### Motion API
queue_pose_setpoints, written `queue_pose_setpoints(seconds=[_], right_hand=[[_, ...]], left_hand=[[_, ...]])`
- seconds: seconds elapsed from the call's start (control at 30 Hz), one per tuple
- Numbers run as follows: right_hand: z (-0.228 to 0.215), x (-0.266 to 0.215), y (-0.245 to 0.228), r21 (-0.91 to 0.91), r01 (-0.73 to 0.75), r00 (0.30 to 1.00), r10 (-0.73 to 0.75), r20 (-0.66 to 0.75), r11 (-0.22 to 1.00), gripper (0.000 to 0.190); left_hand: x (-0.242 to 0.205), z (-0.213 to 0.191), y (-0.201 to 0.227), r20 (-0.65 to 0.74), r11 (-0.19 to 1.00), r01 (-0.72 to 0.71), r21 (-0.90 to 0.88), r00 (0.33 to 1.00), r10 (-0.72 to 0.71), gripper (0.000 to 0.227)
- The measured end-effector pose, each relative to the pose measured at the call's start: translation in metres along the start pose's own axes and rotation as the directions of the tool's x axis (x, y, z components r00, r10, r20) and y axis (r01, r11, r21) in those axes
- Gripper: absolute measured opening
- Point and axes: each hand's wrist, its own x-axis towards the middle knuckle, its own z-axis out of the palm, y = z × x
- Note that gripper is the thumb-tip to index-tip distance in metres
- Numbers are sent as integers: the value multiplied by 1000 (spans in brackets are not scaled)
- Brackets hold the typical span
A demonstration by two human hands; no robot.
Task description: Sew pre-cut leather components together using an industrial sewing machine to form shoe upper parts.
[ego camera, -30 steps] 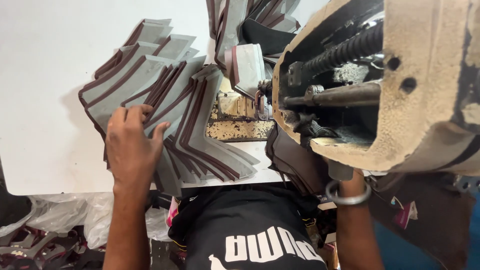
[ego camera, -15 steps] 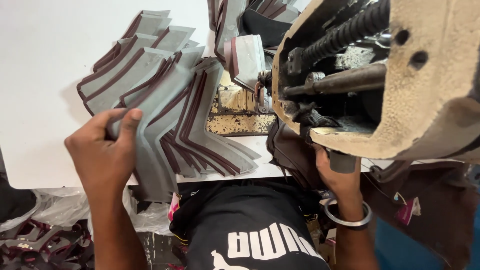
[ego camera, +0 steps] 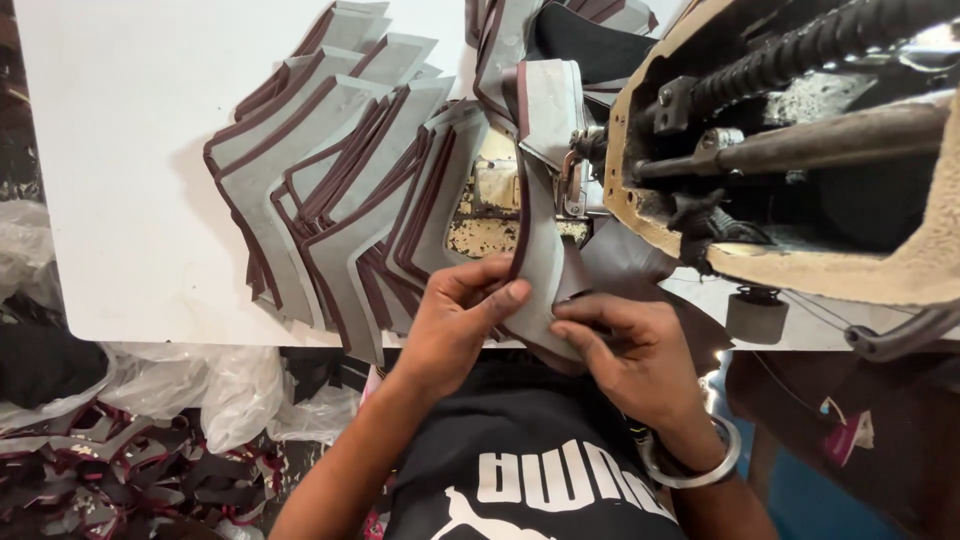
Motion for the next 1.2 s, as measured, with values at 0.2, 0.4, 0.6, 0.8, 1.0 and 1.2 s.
queue_pose_setpoints(seconds=[0.2, 0.4, 0.6, 0.8, 1.0, 1.2], right_hand=[[-6, -12, 9, -38, 67, 979, -59, 194, 997, 14], [5, -24, 17, -120, 258, 954, -233, 190, 959, 14], [7, -38, 14, -40, 318, 930, -303, 209, 947, 16], [12, -36, 1, 95, 265, 942, -279, 186, 960, 18], [13, -32, -2, 84, 184, 974, -193, 115, 979, 16], [5, -20, -4, 2, 160, 987, -160, 27, 987, 16]], left_hand=[[2, -9, 16, -10, 992, 27, 124, 1000, -26, 26], [1, 12, 37, -12, 956, -111, 270, 993, 119, 26], [9, 17, 39, 41, 957, -157, 244, 988, 152, 28], [30, 21, 39, 8, 937, -101, 335, 995, 104, 23], [45, 21, 37, 10, 944, -176, 278, 984, 180, 24], [61, 26, 38, 23, 919, -303, 255, 951, 307, 28]])
